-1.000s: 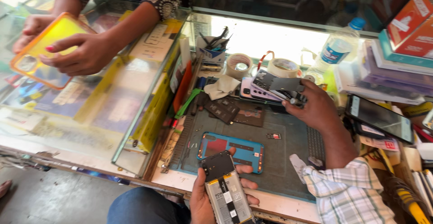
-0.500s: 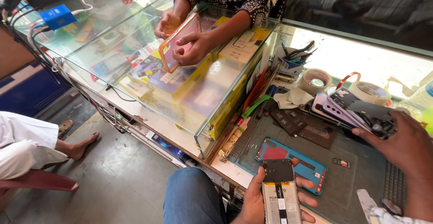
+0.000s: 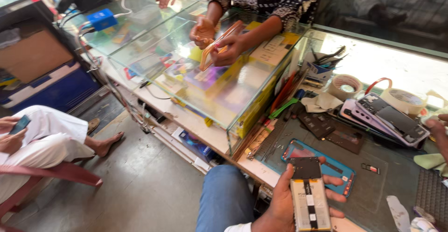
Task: The person uses a screwdriver to remove screws from the back of a disassembled smartphone. They then reassemble the device by aligning the screen and casing, and finally power on the phone to verify the repair.
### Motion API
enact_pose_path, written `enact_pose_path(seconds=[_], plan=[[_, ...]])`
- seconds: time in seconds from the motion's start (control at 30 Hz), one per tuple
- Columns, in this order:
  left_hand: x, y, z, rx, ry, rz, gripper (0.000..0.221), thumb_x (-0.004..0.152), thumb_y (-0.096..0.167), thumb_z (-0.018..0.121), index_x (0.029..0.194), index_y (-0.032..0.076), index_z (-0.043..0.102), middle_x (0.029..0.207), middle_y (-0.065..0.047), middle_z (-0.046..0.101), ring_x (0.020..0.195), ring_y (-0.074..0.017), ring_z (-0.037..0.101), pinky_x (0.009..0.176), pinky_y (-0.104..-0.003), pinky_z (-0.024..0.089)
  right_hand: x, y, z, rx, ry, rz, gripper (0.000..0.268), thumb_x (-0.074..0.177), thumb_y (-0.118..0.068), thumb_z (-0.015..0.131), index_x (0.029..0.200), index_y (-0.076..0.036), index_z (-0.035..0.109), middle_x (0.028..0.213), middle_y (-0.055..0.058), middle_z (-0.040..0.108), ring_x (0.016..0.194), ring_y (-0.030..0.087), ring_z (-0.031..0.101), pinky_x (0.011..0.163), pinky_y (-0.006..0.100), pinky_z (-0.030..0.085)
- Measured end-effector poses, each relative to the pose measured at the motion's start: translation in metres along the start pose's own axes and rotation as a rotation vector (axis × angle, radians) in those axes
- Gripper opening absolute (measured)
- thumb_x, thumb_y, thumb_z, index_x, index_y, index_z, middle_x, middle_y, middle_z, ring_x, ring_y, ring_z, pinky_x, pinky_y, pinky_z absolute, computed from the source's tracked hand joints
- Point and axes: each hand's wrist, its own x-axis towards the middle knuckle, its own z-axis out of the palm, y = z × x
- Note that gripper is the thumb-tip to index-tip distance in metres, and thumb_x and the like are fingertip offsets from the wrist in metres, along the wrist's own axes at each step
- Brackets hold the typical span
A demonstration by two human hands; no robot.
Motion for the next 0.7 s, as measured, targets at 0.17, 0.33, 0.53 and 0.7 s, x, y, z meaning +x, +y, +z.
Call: enact_pose_path(seconds=[0.17,0.33,0.53,0.7], plan=[[-0.002,0.004,0.005,0.023,-0.013,0.010,0.072,0.115,0.064,0.036,0.158,0.008,0.029,0.139,-0.031,0.054,0.121,-0.0474,0.063,0.095,-0.064,0.057,-0.043,-0.107,-0.014,0.158,0.105,-0.279,0.022,0.107,-0.008,0.056,0.125,0.004,0.064,0.110,0.018,0.071,0.090,0.020,0.068,0.072,0.032,0.055],[-0.004,-0.002,0.008,0.121,-0.004,0.046,0.073,0.118,0.065,0.033,0.164,0.009,0.027,0.136,-0.031,0.054,0.120,-0.0441,0.064,0.098,-0.062,0.058,-0.153,-0.291,-0.075,0.319,-0.058,-0.494,0.041,0.086,0.018,0.051,0.116,-0.001,0.073,0.118,0.013,0.074,0.095,0.018,0.068,0.076,0.031,0.052],[-0.019,-0.008,0.006,-0.007,-0.068,0.029,0.069,0.119,0.064,0.029,0.163,0.011,0.027,0.141,-0.031,0.054,0.118,-0.0475,0.064,0.098,-0.062,0.059,-0.173,-0.327,-0.086,0.236,-0.543,-0.680,0.046,0.079,0.010,0.051,0.113,-0.007,0.077,0.114,0.009,0.077,0.103,0.018,0.076,0.087,0.031,0.061],[0.000,-0.007,-0.008,0.021,-0.085,0.059,0.068,0.123,0.065,0.030,0.162,0.009,0.029,0.141,-0.033,0.054,0.122,-0.0474,0.063,0.100,-0.063,0.059,-0.204,-0.322,-0.101,0.222,-0.719,-0.825,0.043,0.084,0.007,0.051,0.114,-0.007,0.077,0.110,0.010,0.077,0.101,0.017,0.077,0.087,0.031,0.061]])
